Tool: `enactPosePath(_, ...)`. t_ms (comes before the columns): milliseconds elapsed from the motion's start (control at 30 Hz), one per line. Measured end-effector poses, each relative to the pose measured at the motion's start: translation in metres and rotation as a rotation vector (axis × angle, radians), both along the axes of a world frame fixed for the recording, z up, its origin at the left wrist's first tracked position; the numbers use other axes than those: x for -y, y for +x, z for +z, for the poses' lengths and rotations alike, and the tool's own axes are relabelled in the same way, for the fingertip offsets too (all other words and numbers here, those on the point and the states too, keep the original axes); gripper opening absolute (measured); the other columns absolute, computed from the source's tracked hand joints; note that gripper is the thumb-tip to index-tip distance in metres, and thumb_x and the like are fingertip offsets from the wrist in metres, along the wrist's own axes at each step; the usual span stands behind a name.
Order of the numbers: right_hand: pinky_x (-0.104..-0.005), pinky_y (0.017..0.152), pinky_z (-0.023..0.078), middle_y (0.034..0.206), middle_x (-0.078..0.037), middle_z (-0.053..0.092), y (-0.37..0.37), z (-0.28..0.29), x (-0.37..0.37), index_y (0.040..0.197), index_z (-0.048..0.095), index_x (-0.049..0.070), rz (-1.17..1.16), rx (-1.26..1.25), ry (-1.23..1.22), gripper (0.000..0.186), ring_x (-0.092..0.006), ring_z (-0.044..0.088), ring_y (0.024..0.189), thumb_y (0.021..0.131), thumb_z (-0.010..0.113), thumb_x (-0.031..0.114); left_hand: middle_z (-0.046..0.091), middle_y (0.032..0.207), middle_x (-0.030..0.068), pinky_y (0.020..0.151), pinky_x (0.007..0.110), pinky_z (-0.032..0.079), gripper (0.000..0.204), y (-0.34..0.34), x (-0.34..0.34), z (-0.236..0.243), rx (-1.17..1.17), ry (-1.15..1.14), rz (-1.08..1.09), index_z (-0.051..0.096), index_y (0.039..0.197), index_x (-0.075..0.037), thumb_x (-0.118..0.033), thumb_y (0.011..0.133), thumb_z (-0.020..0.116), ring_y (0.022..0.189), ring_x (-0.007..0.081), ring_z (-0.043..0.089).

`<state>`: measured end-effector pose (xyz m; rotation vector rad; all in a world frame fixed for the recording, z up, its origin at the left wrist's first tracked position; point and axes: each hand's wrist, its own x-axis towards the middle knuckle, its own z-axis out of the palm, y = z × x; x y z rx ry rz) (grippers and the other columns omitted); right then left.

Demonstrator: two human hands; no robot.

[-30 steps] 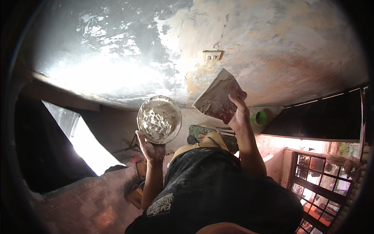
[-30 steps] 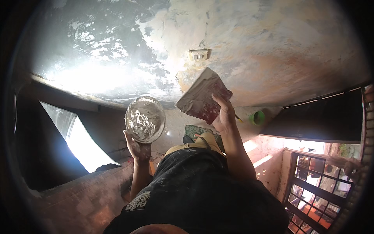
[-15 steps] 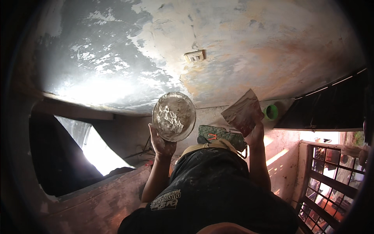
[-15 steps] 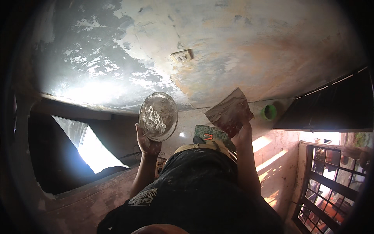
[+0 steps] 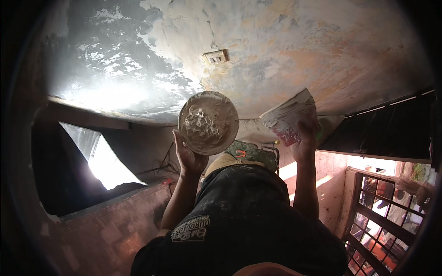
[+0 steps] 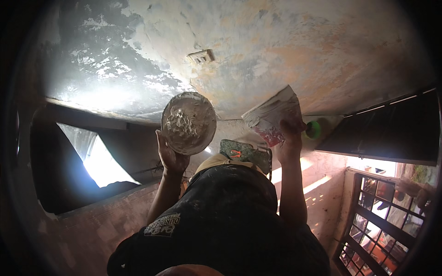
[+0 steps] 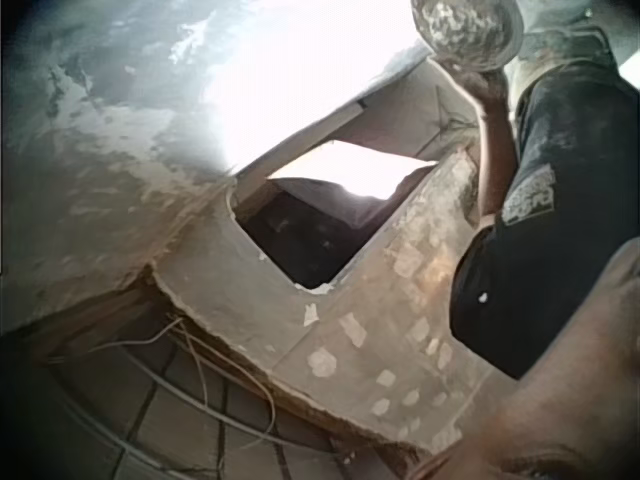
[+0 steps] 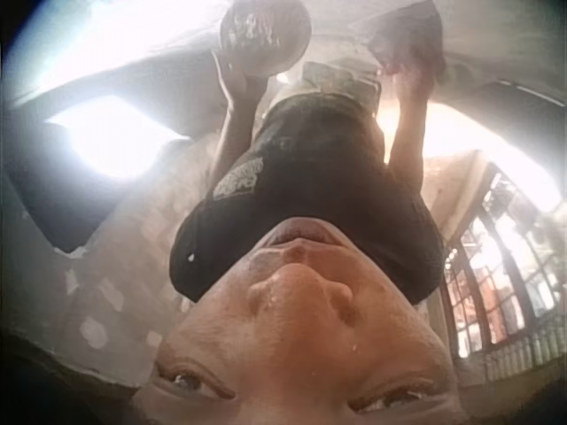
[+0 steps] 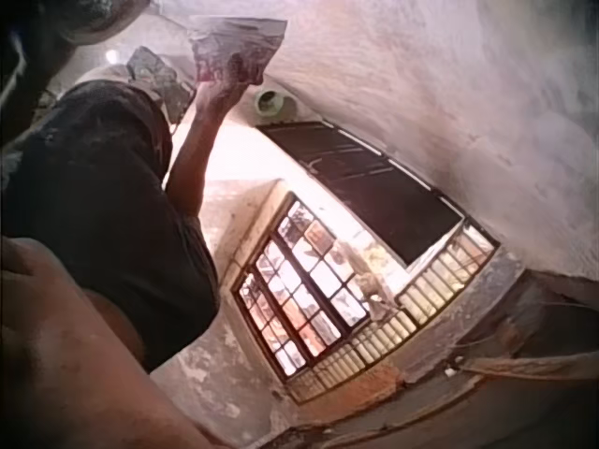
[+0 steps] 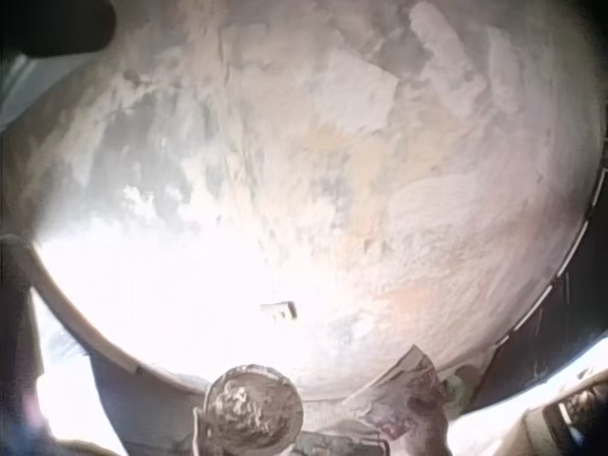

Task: The person applies plaster to a ceiling using a trowel and a container of plaster. They repeatedly scoop plaster from the container and spread it across the ceiling surface, smoothing it with the trowel. The work continues throughout the clip with consistent hand movements and tool use.

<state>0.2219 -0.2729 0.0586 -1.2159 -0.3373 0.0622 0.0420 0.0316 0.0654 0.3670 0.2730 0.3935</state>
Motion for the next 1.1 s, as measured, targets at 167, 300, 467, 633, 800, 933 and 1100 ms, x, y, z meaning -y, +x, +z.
enactPosePath(167, -0.0452, 0.100, 0.055, 0.125, -0.013, 0.070, 0.004, 0.004, -0.004, 0.126, 0.070, 0.004, 0.036, -0.278, -0.093, 0.031, -0.0287, 0.067, 0.116, 0.095, 0.073, 0.007, 0.051, 0.159, 0.0188, 0.123, 0.058, 0.040, 0.073, 0.005, 0.019, 0.009, -0.050, -0.026, 0.027, 0.042, 0.160, -0.007, -0.062, 0.114, 0.033, 0.145, 0.0370, 0.052)
enactPosePath(300, -0.0381, 0.094, 0.055, 0.115, -0.012, 0.077, -0.003, -0.028, -0.004, 0.113, 0.076, 0.001, -0.214, 0.311, -0.632, 0.022, -0.0239, 0.072, 0.106, 0.093, 0.077, 0.010, 0.051, 0.159, 0.0171, 0.124, 0.060, 0.037, 0.071, 0.001, 0.003, -0.008, -0.149, -0.029, 0.057, 0.044, 0.160, -0.008, -0.061, 0.114, 0.033, 0.146, 0.0371, 0.050)
enactPosePath(467, -0.0326, 0.086, 0.053, 0.103, -0.008, 0.075, -0.015, 0.004, -0.034, 0.104, 0.074, 0.000, -0.200, -0.305, -0.153, 0.015, -0.0177, 0.070, 0.095, 0.091, 0.078, 0.007, 0.052, 0.157, 0.0162, 0.120, 0.063, 0.042, 0.072, -0.002, -0.012, -0.025, -0.193, -0.080, 0.001, 0.044, 0.160, -0.011, -0.063, 0.112, 0.037, 0.142, 0.0386, 0.052)
enactPosePath(633, -0.0361, 0.092, 0.050, 0.106, -0.008, 0.072, -0.026, -0.010, -0.037, 0.109, 0.071, 0.001, -0.266, -0.402, -0.045, 0.022, -0.0213, 0.067, 0.104, 0.087, 0.077, 0.002, 0.054, 0.155, 0.0168, 0.117, 0.063, 0.044, 0.072, 0.002, -0.022, -0.024, -0.217, -0.073, -0.090, 0.043, 0.160, -0.009, -0.063, 0.112, 0.037, 0.140, 0.0392, 0.054)
enactPosePath(800, -0.0434, 0.098, 0.048, 0.108, -0.013, 0.070, -0.033, -0.017, -0.040, 0.113, 0.074, 0.006, -0.444, 0.412, -0.708, 0.026, -0.0319, 0.062, 0.110, 0.088, 0.073, -0.002, 0.053, 0.156, 0.0176, 0.122, 0.058, 0.040, 0.076, 0.030, -0.048, -0.029, -0.159, -0.050, -0.178, 0.043, 0.160, -0.009, -0.066, 0.112, 0.032, 0.142, 0.0386, 0.053)
enactPosePath(933, -0.0422, 0.095, 0.050, 0.107, -0.014, 0.070, -0.035, 0.001, -0.045, 0.110, 0.073, 0.004, -0.505, 0.719, -1.041, 0.022, -0.0325, 0.065, 0.101, 0.089, 0.071, -0.002, 0.053, 0.156, 0.0184, 0.122, 0.059, 0.041, 0.077, 0.039, -0.061, -0.022, -0.141, -0.050, -0.224, 0.043, 0.160, -0.009, -0.067, 0.111, 0.032, 0.143, 0.0395, 0.052)
enactPosePath(1100, -0.0383, 0.088, 0.051, 0.102, -0.009, 0.070, -0.023, -0.017, -0.028, 0.102, 0.071, -0.001, -0.534, 0.773, -1.067, 0.014, -0.0200, 0.066, 0.094, 0.090, 0.076, 0.004, 0.053, 0.156, 0.0176, 0.120, 0.062, 0.041, 0.084, 0.045, -0.047, -0.005, -0.078, 0.001, -0.197, 0.040, 0.162, -0.010, -0.073, 0.108, 0.034, 0.143, 0.0402, 0.052)
